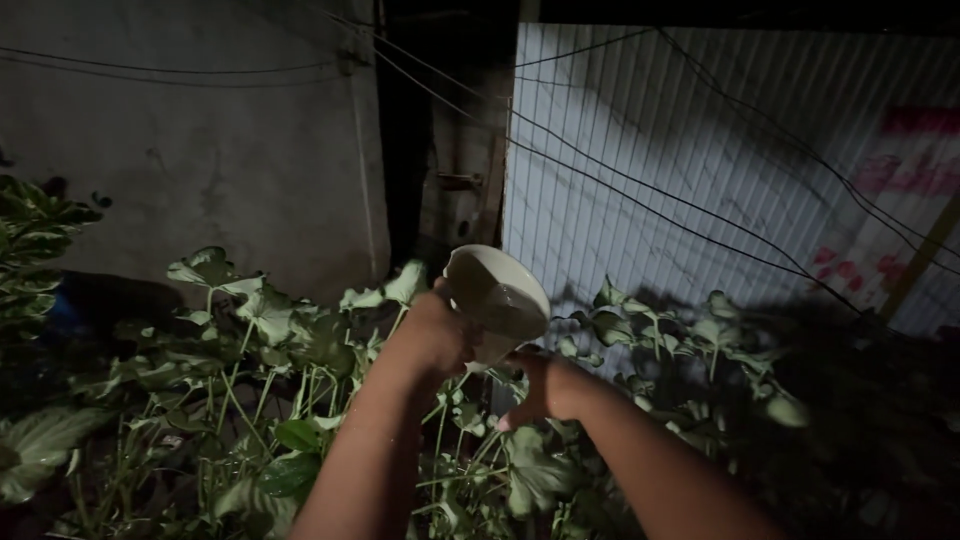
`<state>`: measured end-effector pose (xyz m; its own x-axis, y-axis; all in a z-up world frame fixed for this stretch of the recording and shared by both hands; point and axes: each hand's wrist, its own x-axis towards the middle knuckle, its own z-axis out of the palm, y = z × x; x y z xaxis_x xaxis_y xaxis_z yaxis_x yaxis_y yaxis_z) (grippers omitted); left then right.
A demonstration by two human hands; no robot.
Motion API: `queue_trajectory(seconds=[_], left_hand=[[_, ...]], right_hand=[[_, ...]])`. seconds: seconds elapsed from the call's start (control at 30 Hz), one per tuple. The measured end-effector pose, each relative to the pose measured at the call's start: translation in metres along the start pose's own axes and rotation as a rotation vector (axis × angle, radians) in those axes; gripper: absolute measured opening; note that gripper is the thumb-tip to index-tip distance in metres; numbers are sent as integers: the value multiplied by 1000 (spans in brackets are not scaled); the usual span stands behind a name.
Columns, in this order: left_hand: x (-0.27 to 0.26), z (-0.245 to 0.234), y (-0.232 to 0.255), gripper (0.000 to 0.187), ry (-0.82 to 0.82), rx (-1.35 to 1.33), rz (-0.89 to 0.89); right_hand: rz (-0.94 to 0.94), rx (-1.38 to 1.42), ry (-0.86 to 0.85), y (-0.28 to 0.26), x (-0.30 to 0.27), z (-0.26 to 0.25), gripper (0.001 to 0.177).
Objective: Watering several potted plants on a shelf using a water scoop and a bucket of water.
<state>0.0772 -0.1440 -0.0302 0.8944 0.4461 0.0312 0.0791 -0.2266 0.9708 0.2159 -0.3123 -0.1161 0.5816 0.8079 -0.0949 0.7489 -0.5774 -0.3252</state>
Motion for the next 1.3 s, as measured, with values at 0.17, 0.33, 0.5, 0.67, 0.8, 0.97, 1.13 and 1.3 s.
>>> queue_trajectory(seconds=[0.17,0.33,0.5,0.67,0.8,0.97,1.13,1.3], left_hand=[[11,7,-13,79,17,156,167],[-9,18,14,87,-24,256,121],[1,22,5,80,-33,431,241],[-22,31,32,72,-86,290,207],[-23,46,37,71,-79,72,58],[-2,63,33,80,1,136,88],[-28,79,56,71,38,87,57],[-18,90,54,66,32,93,58]], right_hand=[[-91,20,75,10,-7,8,121],[-112,40,116,25,-16,18,113],[-11,79,61,15,-28,17,113],[38,55,82,33,-23,17,119],[40,49,42,53,-24,10,123],[-87,48,-12,68,-34,-12,118],[-13,-8,-8,54,-55,-28,115],[-7,-4,-52,64,-60,-32,115]])
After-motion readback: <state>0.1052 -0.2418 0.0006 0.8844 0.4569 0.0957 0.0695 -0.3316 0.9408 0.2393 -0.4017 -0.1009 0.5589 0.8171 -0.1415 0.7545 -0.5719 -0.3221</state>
